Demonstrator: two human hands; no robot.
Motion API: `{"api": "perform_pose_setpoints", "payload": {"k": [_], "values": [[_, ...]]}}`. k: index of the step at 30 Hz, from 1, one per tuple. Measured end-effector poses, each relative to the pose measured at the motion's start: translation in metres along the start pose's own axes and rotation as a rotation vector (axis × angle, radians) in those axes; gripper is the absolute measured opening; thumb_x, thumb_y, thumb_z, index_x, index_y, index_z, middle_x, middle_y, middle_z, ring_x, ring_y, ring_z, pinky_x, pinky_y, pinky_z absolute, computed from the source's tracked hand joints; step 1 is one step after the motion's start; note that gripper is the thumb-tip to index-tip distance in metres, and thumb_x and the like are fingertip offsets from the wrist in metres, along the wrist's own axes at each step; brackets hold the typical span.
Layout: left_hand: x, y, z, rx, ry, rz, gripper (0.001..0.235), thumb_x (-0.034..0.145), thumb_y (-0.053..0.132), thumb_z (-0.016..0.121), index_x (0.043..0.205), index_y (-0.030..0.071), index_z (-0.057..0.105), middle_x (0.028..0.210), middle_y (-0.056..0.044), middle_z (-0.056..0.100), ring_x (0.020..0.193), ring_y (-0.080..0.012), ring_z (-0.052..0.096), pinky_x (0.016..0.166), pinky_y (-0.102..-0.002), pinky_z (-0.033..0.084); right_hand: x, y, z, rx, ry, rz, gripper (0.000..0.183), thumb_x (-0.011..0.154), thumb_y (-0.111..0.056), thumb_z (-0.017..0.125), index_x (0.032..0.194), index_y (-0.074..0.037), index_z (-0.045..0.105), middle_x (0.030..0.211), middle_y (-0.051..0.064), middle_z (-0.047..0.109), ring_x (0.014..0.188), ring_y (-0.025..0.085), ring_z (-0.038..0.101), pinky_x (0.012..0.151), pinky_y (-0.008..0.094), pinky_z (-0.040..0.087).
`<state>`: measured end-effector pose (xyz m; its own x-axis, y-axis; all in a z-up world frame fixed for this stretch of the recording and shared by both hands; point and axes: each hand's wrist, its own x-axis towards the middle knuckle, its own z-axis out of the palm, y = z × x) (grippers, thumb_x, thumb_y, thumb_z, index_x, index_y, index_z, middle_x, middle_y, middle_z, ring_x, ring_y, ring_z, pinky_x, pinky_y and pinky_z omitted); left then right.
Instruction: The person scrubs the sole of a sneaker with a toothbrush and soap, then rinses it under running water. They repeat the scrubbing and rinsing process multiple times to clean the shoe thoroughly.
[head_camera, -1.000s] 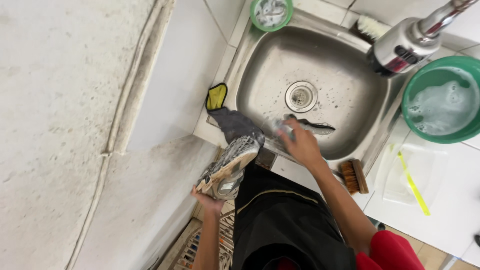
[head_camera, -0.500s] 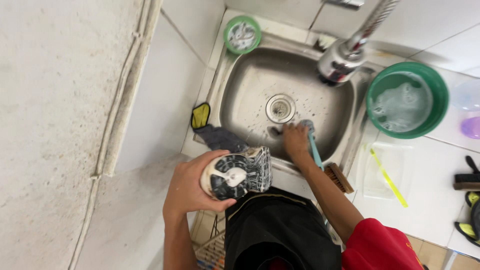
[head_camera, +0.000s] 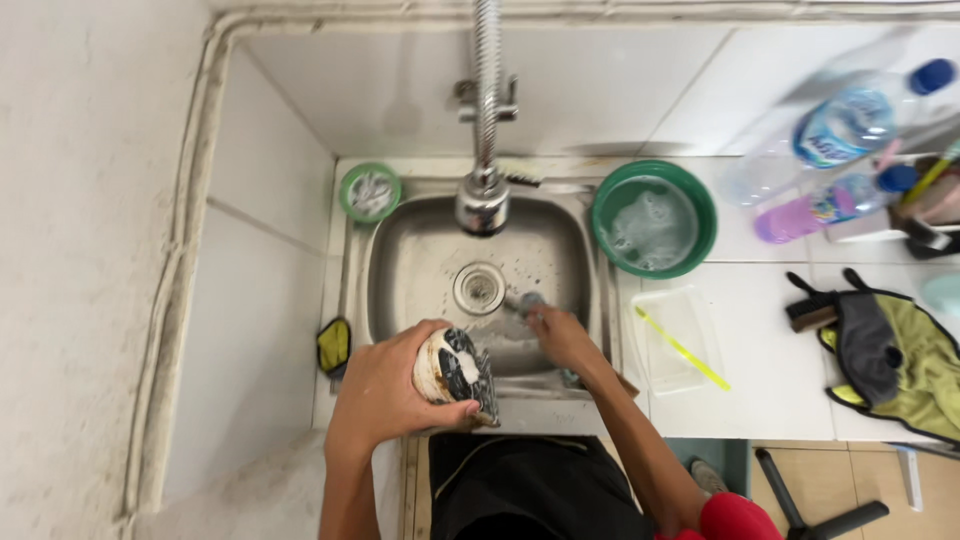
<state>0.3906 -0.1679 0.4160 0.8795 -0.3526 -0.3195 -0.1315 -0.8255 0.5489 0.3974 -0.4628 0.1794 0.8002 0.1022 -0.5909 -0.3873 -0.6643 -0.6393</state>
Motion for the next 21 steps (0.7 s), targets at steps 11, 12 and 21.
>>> {"api": "perform_pose_setpoints", "payload": {"k": [11,12,21], "values": [[0.036,0.005,0.001,0.108,-0.171,0.081,0.118,0.054,0.094,0.085,0.153,0.034,0.061,0.099,0.009,0.085,0.079,-0.0173,0.078,0.076,-0.038,0.06,0.079,0.073,-0.108,-0.624,0.624,0.441,0.029,0.107,-0.016,0.057,0.127,-0.021,0.078,0.135,0.009,0.071,0.116,0.041,0.076,0.089,0.05,0.063],[0.038,0.005,-0.001,0.093,-0.215,0.077,0.119,0.054,0.093,0.087,0.153,0.034,0.06,0.091,0.009,0.082,0.073,-0.0159,0.074,0.074,-0.037,0.058,0.088,0.078,-0.105,-0.625,0.571,0.435,0.033,0.11,-0.023,0.054,0.134,-0.021,0.078,0.141,0.012,0.07,0.119,0.042,0.077,0.093,0.051,0.064],[0.043,0.001,-0.034,0.083,-0.335,-0.105,0.115,0.046,0.065,0.103,0.149,0.036,0.06,0.134,-0.007,0.083,0.133,-0.0392,0.074,0.113,-0.053,0.056,0.011,0.001,-0.098,-0.301,0.849,0.234,0.036,0.125,-0.033,0.039,0.139,-0.007,0.061,0.112,0.023,0.069,0.107,0.05,0.077,0.093,0.062,0.061]]}}
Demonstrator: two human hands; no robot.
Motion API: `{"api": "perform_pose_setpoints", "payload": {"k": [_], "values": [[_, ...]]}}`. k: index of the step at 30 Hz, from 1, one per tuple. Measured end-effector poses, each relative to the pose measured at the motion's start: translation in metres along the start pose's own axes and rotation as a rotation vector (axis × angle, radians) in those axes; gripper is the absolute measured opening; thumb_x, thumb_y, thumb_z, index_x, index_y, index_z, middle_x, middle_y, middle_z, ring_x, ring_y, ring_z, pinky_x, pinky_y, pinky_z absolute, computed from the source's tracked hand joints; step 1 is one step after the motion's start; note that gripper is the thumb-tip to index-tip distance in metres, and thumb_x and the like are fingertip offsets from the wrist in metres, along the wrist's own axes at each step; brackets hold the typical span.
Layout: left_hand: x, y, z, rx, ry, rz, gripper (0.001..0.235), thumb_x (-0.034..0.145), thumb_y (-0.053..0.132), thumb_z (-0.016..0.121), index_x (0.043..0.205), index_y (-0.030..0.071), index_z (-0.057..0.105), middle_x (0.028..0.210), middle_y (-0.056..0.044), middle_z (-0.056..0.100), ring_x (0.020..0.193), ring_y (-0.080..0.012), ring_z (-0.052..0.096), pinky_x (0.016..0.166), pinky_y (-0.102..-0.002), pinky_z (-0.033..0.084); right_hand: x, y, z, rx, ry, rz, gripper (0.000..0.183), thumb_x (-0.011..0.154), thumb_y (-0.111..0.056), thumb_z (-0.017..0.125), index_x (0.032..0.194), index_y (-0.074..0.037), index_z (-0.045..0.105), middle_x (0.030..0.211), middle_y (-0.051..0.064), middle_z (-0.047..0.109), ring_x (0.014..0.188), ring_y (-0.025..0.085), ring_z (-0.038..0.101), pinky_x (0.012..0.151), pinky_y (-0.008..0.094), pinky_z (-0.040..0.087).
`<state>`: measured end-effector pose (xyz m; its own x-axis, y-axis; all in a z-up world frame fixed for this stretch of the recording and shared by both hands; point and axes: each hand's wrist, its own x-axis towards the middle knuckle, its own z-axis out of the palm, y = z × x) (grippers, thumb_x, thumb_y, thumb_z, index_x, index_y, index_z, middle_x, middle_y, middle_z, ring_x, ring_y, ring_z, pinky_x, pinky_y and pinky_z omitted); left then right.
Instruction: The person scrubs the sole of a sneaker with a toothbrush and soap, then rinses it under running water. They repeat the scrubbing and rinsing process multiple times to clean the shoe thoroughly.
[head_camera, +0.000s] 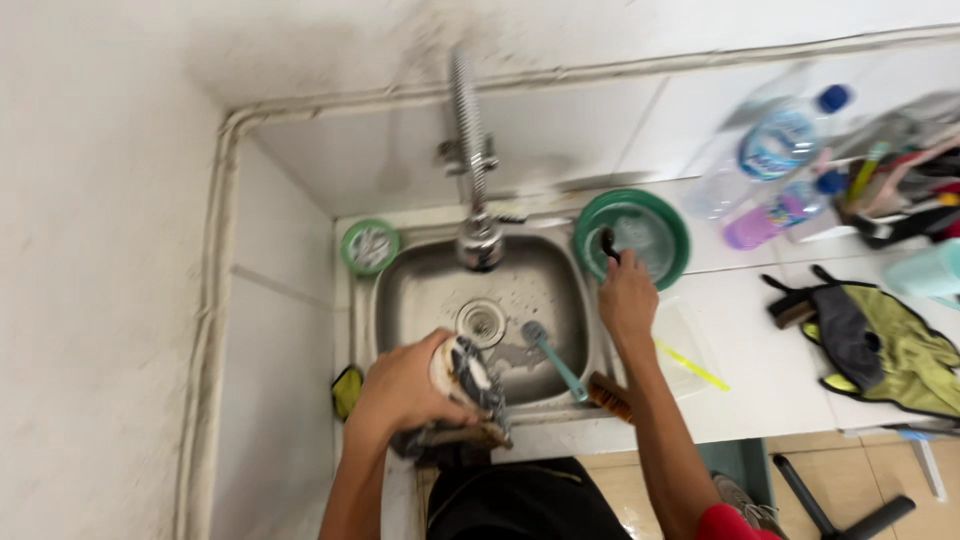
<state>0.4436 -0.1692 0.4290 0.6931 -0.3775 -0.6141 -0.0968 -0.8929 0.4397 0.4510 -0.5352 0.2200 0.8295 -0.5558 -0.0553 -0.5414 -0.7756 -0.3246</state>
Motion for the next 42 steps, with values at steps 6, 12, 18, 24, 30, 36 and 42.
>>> {"api": "perform_pose_setpoints", "payload": {"k": [6,12,18,24,30,36,42], "values": [[0.006,-0.027,0.013,-0.056,0.065,0.064,0.119,0.039,0.062,0.103,0.147,0.032,0.063,0.125,-0.015,0.083,0.122,-0.0474,0.076,0.102,-0.054,0.058,-0.122,-0.079,-0.068,0.544,-0.438,-0.309,0.044,0.123,-0.034,0.028,0.122,-0.003,0.059,0.097,0.038,0.069,0.102,0.066,0.067,0.084,0.069,0.048],[-0.024,-0.037,0.004,-0.214,0.053,0.166,0.109,0.048,0.045,0.102,0.148,0.024,0.066,0.126,-0.015,0.084,0.126,-0.0501,0.075,0.108,-0.057,0.055,-0.165,-0.128,-0.125,0.23,-0.429,-0.507,0.047,0.124,-0.047,0.031,0.115,-0.014,0.062,0.091,0.022,0.064,0.093,0.051,0.069,0.082,0.059,0.053],[-0.028,-0.058,0.02,-0.274,0.083,0.177,0.106,0.047,0.045,0.105,0.145,0.028,0.068,0.124,-0.01,0.085,0.127,-0.0456,0.074,0.107,-0.057,0.056,-0.2,-0.157,-0.162,0.349,-0.329,-0.674,0.025,0.114,-0.032,0.06,0.136,-0.034,0.072,0.092,0.005,0.081,0.082,0.038,0.08,0.067,0.046,0.062],[-0.043,-0.063,0.025,-0.282,0.122,0.187,0.107,0.045,0.031,0.108,0.144,0.023,0.071,0.118,-0.018,0.085,0.119,-0.0511,0.077,0.104,-0.06,0.059,-0.227,-0.166,-0.112,0.252,-0.151,-0.989,0.031,0.111,-0.013,0.062,0.125,-0.025,0.086,0.076,0.007,0.073,0.044,0.017,0.064,0.041,0.027,0.047],[-0.058,-0.089,0.039,-0.377,0.21,0.108,0.112,0.042,0.034,0.108,0.148,0.032,0.072,0.116,-0.009,0.087,0.119,-0.0422,0.08,0.106,-0.053,0.06,-0.241,-0.095,-0.021,0.591,-0.104,-0.898,0.033,0.106,-0.014,0.066,0.122,-0.033,0.088,0.069,-0.001,0.055,0.051,0.027,0.061,0.048,0.032,0.051],[-0.052,-0.086,0.044,-0.394,0.253,0.107,0.11,0.042,0.037,0.108,0.145,0.023,0.071,0.115,-0.017,0.085,0.116,-0.048,0.079,0.104,-0.06,0.061,-0.238,-0.113,-0.034,0.451,0.018,-1.049,0.04,0.104,-0.007,0.064,0.126,-0.032,0.087,0.074,0.001,0.056,0.049,0.024,0.057,0.048,0.032,0.051],[-0.057,-0.081,0.05,-0.382,0.241,0.063,0.11,0.045,0.039,0.107,0.147,0.029,0.07,0.118,-0.013,0.086,0.118,-0.0459,0.079,0.105,-0.058,0.061,-0.226,-0.124,-0.052,0.313,0.041,-1.229,0.051,0.1,-0.003,0.062,0.139,-0.03,0.081,0.078,0.002,0.056,0.053,0.019,0.058,0.054,0.026,0.052]]}}
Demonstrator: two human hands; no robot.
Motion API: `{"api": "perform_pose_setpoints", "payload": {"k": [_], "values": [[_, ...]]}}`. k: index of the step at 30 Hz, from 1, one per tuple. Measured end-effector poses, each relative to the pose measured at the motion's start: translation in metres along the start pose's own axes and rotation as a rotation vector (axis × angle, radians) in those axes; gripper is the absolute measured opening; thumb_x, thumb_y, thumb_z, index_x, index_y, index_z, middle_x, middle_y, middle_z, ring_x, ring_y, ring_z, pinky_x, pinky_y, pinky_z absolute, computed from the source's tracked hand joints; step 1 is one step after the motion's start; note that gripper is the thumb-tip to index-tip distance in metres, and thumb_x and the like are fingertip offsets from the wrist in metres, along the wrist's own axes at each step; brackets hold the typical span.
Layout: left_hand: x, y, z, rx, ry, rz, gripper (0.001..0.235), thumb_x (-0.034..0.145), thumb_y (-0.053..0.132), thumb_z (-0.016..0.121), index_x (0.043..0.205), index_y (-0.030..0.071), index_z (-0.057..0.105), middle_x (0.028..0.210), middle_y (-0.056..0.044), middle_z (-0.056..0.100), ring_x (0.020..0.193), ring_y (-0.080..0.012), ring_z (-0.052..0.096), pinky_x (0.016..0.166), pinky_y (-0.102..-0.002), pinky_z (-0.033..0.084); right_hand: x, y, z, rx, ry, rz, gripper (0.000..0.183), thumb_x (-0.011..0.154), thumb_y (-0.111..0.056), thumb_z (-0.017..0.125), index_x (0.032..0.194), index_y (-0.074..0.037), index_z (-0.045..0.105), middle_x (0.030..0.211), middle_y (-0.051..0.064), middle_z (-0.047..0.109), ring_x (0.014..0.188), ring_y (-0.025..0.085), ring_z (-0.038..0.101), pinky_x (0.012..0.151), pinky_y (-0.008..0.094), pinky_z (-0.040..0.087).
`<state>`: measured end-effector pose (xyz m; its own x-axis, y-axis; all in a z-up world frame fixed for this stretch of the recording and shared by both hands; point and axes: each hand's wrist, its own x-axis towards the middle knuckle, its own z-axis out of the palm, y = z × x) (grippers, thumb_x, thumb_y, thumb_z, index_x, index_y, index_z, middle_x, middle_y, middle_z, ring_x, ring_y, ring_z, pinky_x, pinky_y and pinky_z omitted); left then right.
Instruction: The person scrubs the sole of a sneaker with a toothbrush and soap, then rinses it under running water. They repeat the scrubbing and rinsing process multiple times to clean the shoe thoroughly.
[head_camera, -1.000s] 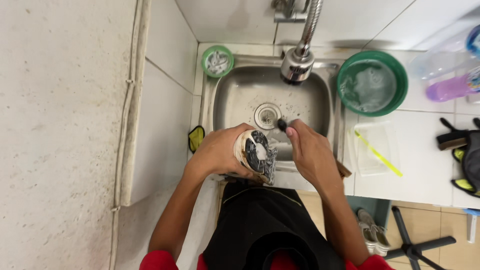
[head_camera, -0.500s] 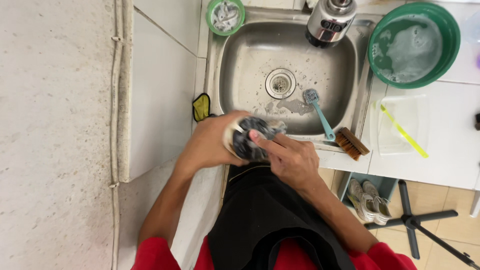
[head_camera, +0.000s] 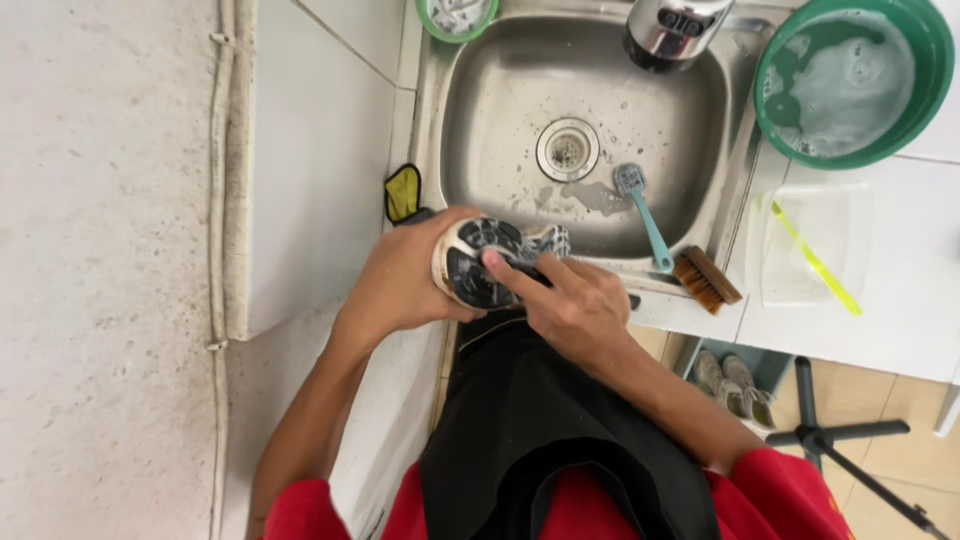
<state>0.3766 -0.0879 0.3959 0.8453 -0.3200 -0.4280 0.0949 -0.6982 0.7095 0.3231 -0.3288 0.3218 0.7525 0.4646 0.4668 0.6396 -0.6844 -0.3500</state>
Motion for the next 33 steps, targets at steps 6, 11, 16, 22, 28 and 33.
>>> {"api": "perform_pose_setpoints", "payload": {"k": [6,11,16,22,28,33], "values": [[-0.005,0.011,-0.005,0.055,0.018,0.003,0.106,0.045,0.037,0.107,0.144,0.022,0.071,0.112,-0.019,0.085,0.113,-0.0501,0.079,0.101,-0.063,0.061,0.021,-0.002,-0.02,-0.144,-0.002,-0.089,0.041,0.102,-0.01,0.06,0.132,-0.029,0.082,0.078,0.002,0.054,0.054,0.022,0.056,0.052,0.031,0.051],[-0.004,0.006,0.006,0.036,0.028,0.02,0.105,0.046,0.04,0.105,0.144,0.025,0.07,0.112,-0.018,0.085,0.114,-0.0505,0.079,0.101,-0.061,0.061,0.021,0.009,-0.04,-0.123,-0.229,-0.11,0.049,0.097,-0.012,0.063,0.139,-0.032,0.079,0.081,0.004,0.065,0.058,0.022,0.068,0.054,0.034,0.056],[-0.008,0.005,0.0,0.033,0.044,-0.003,0.104,0.043,0.039,0.107,0.139,0.025,0.073,0.11,-0.018,0.086,0.111,-0.0501,0.08,0.097,-0.062,0.062,0.014,0.007,-0.021,0.136,-0.17,0.081,0.039,0.102,-0.014,0.063,0.132,-0.029,0.083,0.074,0.008,0.063,0.054,0.035,0.069,0.052,0.046,0.055],[-0.007,0.001,0.0,0.02,0.01,0.028,0.101,0.047,0.04,0.107,0.141,0.028,0.073,0.11,-0.014,0.086,0.112,-0.0462,0.08,0.1,-0.058,0.062,0.004,0.038,-0.021,0.293,-0.208,-0.002,0.033,0.105,-0.014,0.066,0.122,-0.03,0.088,0.076,0.009,0.07,0.058,0.035,0.07,0.055,0.046,0.057],[-0.01,0.008,0.005,0.046,-0.026,0.044,0.099,0.049,0.041,0.105,0.141,0.029,0.072,0.109,-0.013,0.086,0.111,-0.0467,0.081,0.099,-0.058,0.062,0.003,0.039,-0.026,0.136,-0.282,-0.093,0.041,0.108,-0.015,0.058,0.131,-0.038,0.083,0.081,0.001,0.066,0.055,0.024,0.067,0.054,0.037,0.056],[-0.012,0.0,0.01,0.049,-0.006,-0.008,0.1,0.049,0.043,0.105,0.142,0.028,0.072,0.109,-0.015,0.085,0.112,-0.05,0.08,0.101,-0.06,0.061,-0.011,0.047,-0.015,0.152,-0.332,-0.162,0.045,0.106,-0.017,0.052,0.139,-0.033,0.078,0.084,0.005,0.065,0.06,0.027,0.07,0.054,0.04,0.057]]}}
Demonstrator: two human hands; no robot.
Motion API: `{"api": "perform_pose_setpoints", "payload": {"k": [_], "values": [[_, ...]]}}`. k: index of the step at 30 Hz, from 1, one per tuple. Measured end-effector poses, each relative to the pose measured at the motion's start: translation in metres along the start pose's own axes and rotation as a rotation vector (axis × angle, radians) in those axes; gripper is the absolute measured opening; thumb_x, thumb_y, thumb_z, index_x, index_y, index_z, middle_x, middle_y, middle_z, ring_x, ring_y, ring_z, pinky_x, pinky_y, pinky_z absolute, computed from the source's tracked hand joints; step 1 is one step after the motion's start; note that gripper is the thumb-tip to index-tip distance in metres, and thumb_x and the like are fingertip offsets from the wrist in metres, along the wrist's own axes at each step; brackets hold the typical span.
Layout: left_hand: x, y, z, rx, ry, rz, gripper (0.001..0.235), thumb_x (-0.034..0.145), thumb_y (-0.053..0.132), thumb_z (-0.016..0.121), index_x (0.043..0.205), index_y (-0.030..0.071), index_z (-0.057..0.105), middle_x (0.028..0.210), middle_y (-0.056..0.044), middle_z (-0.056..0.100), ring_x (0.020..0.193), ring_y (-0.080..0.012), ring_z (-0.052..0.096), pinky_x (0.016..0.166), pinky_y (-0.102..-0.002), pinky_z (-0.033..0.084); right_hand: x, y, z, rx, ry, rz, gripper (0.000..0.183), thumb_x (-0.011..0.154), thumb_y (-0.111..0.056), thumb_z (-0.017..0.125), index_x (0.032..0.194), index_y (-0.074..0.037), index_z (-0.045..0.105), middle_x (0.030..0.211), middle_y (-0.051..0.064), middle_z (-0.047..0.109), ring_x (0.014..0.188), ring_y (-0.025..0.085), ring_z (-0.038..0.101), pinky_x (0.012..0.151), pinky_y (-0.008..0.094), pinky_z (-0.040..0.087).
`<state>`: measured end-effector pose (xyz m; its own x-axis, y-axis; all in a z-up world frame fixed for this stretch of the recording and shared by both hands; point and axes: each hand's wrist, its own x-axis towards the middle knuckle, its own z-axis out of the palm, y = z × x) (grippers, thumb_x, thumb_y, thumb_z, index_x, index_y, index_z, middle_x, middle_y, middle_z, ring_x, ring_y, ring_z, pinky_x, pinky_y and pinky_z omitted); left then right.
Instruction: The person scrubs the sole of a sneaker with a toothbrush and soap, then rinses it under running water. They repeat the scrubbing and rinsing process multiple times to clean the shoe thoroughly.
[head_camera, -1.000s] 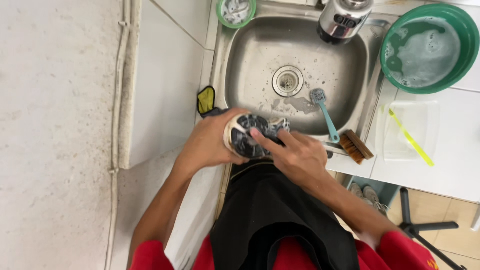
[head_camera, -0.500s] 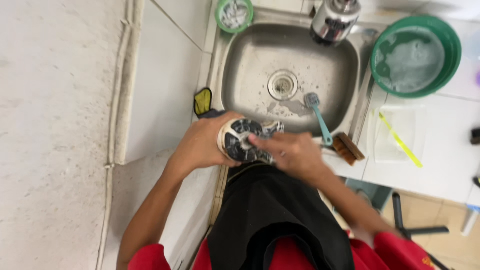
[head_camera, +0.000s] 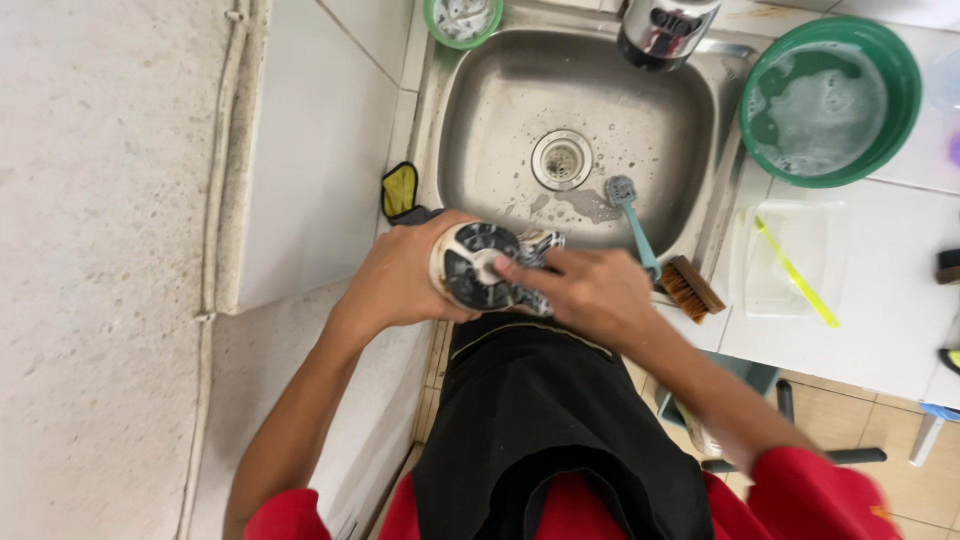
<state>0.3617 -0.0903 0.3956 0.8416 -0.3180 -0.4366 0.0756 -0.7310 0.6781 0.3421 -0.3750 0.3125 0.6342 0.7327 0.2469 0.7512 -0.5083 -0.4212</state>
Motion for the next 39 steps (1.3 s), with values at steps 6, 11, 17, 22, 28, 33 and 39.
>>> {"api": "perform_pose_setpoints", "payload": {"k": [6,11,17,22,28,33,39], "values": [[0.0,0.005,-0.004,0.068,-0.037,-0.066,0.11,0.041,0.05,0.105,0.144,0.04,0.069,0.111,-0.01,0.086,0.116,-0.0467,0.078,0.105,-0.059,0.061,0.001,-0.008,0.005,0.014,-0.03,0.002,0.054,0.101,-0.006,0.059,0.146,-0.032,0.074,0.084,0.007,0.065,0.057,0.025,0.069,0.058,0.034,0.059],[-0.014,-0.002,-0.004,0.015,0.018,-0.013,0.102,0.046,0.042,0.105,0.142,0.032,0.071,0.111,-0.013,0.086,0.112,-0.0489,0.08,0.101,-0.058,0.061,0.009,-0.021,-0.043,-0.079,-0.041,0.164,0.045,0.105,-0.014,0.059,0.142,-0.032,0.079,0.076,0.002,0.064,0.051,0.023,0.067,0.049,0.035,0.053],[-0.016,-0.008,0.001,0.006,0.015,0.01,0.101,0.047,0.041,0.104,0.142,0.031,0.07,0.109,-0.015,0.086,0.111,-0.0499,0.079,0.098,-0.062,0.062,0.02,-0.045,-0.007,0.059,0.108,0.081,0.034,0.11,-0.016,0.059,0.132,-0.03,0.081,0.074,0.003,0.061,0.05,0.023,0.064,0.049,0.036,0.054],[-0.023,-0.014,0.009,-0.066,0.084,0.013,0.098,0.048,0.037,0.106,0.14,0.027,0.073,0.109,-0.014,0.087,0.109,-0.0481,0.081,0.099,-0.059,0.062,0.016,-0.035,-0.007,-0.036,0.052,0.079,0.036,0.107,-0.013,0.059,0.126,-0.032,0.083,0.074,0.001,0.063,0.052,0.021,0.065,0.05,0.034,0.054],[-0.022,-0.009,0.008,-0.064,0.047,0.012,0.097,0.049,0.039,0.106,0.139,0.027,0.074,0.108,-0.013,0.087,0.107,-0.0482,0.081,0.1,-0.063,0.061,0.006,-0.024,0.007,0.147,0.156,-0.017,0.033,0.107,-0.014,0.06,0.122,-0.03,0.084,0.077,0.004,0.063,0.052,0.028,0.065,0.051,0.038,0.056],[-0.021,-0.015,0.005,-0.069,0.052,0.001,0.103,0.045,0.034,0.106,0.142,0.029,0.073,0.114,-0.013,0.087,0.114,-0.0485,0.079,0.103,-0.062,0.061,0.013,-0.028,0.031,0.306,0.316,-0.009,0.032,0.109,-0.014,0.064,0.126,-0.03,0.086,0.077,0.001,0.058,0.049,0.025,0.06,0.052,0.033,0.056],[-0.018,-0.03,0.008,-0.097,0.102,-0.043,0.11,0.043,0.042,0.107,0.146,0.032,0.068,0.12,-0.01,0.085,0.121,-0.0423,0.077,0.106,-0.062,0.06,0.039,-0.038,0.039,0.053,0.327,0.07,0.04,0.109,-0.012,0.065,0.136,-0.035,0.083,0.082,0.003,0.063,0.047,0.019,0.055,0.049,0.029,0.05]]}}
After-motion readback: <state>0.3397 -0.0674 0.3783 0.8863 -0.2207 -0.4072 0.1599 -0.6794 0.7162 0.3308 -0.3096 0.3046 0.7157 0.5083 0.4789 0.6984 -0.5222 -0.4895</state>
